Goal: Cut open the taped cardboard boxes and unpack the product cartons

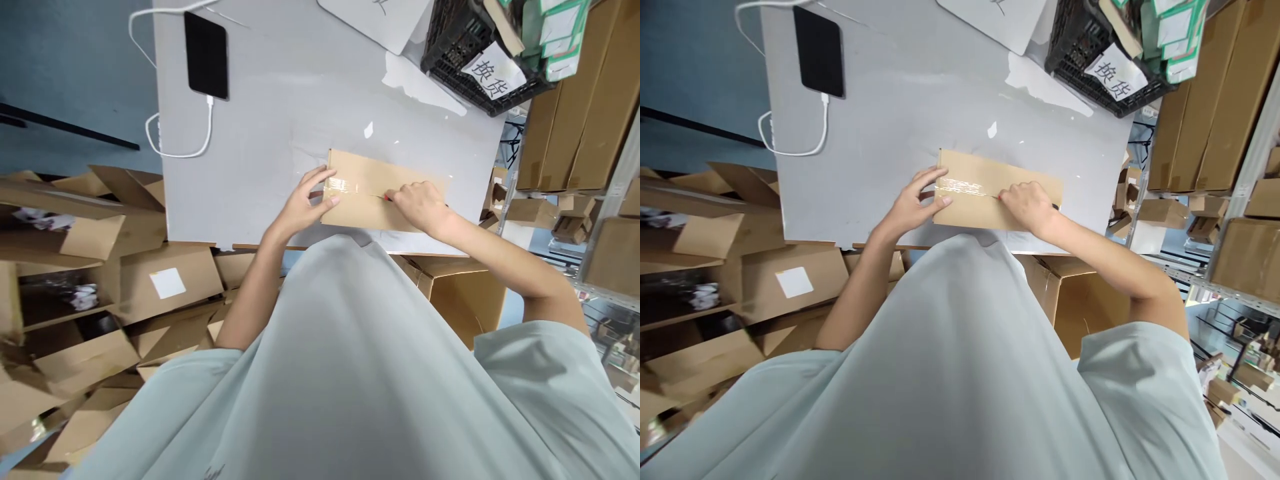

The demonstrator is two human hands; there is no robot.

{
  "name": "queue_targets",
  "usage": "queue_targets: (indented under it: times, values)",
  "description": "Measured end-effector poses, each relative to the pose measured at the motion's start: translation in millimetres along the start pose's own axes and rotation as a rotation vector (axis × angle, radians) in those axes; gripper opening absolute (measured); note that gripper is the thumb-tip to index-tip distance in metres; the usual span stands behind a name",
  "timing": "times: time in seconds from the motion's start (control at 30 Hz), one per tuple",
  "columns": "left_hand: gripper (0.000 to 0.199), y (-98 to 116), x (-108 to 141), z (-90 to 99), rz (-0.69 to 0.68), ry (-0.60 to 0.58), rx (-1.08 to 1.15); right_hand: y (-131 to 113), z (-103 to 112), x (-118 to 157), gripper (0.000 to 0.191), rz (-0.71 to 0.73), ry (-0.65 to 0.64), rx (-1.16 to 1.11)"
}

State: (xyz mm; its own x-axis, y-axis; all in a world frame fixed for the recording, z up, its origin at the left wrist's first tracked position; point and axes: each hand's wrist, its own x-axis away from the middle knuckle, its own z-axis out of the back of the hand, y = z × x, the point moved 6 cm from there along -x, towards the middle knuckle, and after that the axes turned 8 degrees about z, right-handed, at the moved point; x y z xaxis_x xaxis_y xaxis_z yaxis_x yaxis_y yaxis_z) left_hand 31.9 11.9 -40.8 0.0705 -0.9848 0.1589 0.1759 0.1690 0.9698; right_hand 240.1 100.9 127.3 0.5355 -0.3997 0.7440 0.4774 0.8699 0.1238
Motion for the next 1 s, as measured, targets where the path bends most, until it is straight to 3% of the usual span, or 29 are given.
queue_targets:
  times: [0.2, 0.37, 0.47, 0.53, 0.6, 0.67, 0.7, 0.8, 0.87, 0.93, 1.0]
  values:
    - [0.091, -3.6, -3.6, 0.9, 0.12, 0.044, -0.005, 86.0, -80.1, 58.5, 0.057, -0.154, -0.031, -0.08]
    - [0.098, -6.4, -3.0, 5.5, 0.242, 0.089, 0.033, 167.6, -162.8, 98.3, 0.042, -0.234, 0.167, -0.192]
    - [0.096, -14.0, 7.2, 23.8, 0.306, 0.192, 0.079, 211.2, -226.2, 101.6, 0.037, -0.299, 0.27, -0.386]
    - [0.091, -20.0, 16.2, 43.9, 0.315, 0.297, 0.077, 222.8, -263.9, 84.9, 0.035, -0.333, 0.399, -0.659]
    - [0.091, -25.0, 24.2, 67.2, 0.29, 0.406, 0.034, 214.5, -293.3, 53.2, 0.042, -0.385, 0.546, -1.047]
    - [0.099, -30.0, 29.1, 89.4, 0.276, 0.488, -0.039, 185.9, -311.1, 13.2, 0.055, -0.46, 0.657, -1.461]
    - [0.104, -32.9, 29.9, 98.8, 0.282, 0.511, -0.077, 165.2, -311.8, -7.4, 0.061, -0.459, 0.672, -1.56]
    - [0.116, -39.9, 27.3, 119.5, 0.315, 0.539, -0.151, 102.3, -294.7, -53.6, 0.071, -0.403, 0.725, -1.889]
    - [0.112, -42.7, 23.5, 126.7, 0.321, 0.546, -0.163, 73.0, -276.3, -66.6, 0.073, -0.352, 0.761, -2.076]
    - [0.096, -46.2, 18.9, 128.5, 0.323, 0.541, -0.177, 60.3, -258.3, -66.0, 0.071, -0.325, 0.793, -2.124]
    - [0.076, -51.9, 13.0, 122.9, 0.329, 0.519, -0.208, 62.2, -244.1, -54.5, 0.068, -0.337, 0.841, -2.098]
